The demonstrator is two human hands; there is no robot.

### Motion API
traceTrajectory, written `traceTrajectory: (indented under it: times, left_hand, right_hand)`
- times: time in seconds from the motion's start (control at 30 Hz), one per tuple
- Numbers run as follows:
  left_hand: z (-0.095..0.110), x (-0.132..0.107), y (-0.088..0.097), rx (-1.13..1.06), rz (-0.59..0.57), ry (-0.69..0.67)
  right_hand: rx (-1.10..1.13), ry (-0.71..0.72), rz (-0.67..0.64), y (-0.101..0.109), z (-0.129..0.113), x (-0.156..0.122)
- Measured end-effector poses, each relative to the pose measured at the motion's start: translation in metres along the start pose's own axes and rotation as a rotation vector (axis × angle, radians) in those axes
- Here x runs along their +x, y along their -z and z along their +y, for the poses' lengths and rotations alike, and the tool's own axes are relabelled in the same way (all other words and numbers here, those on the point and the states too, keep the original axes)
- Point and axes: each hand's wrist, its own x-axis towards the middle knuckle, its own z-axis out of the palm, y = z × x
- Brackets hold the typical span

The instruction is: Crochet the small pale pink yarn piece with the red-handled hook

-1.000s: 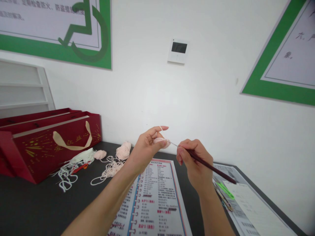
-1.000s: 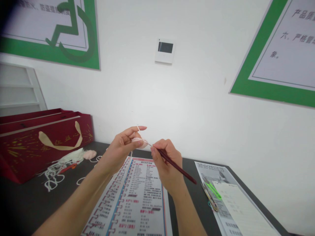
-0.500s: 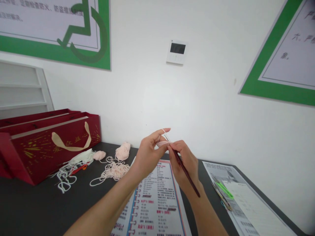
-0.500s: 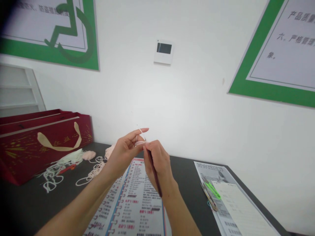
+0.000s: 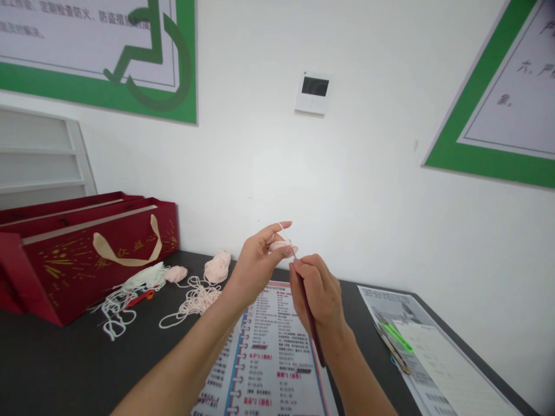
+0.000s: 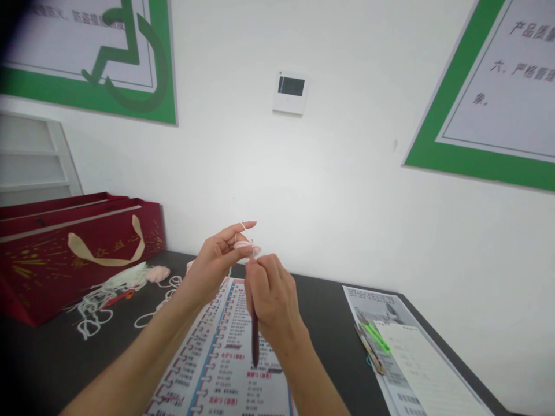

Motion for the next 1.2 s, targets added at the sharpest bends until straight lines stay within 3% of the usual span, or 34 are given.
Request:
traceTrajectory:
  times: [0.13, 0.4, 0.7, 0.87, 1.0, 1.1, 1.2]
  left_hand:
    - [0.001, 0.0, 0.002, 0.086, -0.023, -0.066]
    - [0.005, -0.003, 0.003, 0.164, -0.032, -0.074]
    - [0.01, -0.002, 0.011, 0.068, -0.179, 0.011]
    - [0.011, 0.0, 0.012, 0.037, -0.208, 0.018]
    - [0.007, 0.0, 0.007, -0.093, -0.183, 0.046]
    - [0.002, -0.001, 0.001, -0.172, -0.169, 0.072]
    - [-0.001, -0.003, -0.004, -0.21, -0.137, 0.092]
  right_hand:
    - [0.098, -0.071, -0.019, 0.015, -0.009, 0.007]
    - [0.317, -0.363, -0.05, 0.032, -0.003, 0.011]
    - [0.579, -0.455, -0.154, 0.048, 0.012, 0.009]
    - [0.936, -0.566, -0.08, 0.041, 0.029, 0.006]
    - [1.249, -0.666, 0.005, 0.021, 0.026, 0.012]
    - [1.101, -0.633, 0.125, 0.007, 0.015, 0.011]
    - [0.548, -0.38, 0.158, -0.003, 0.008, 0.003]
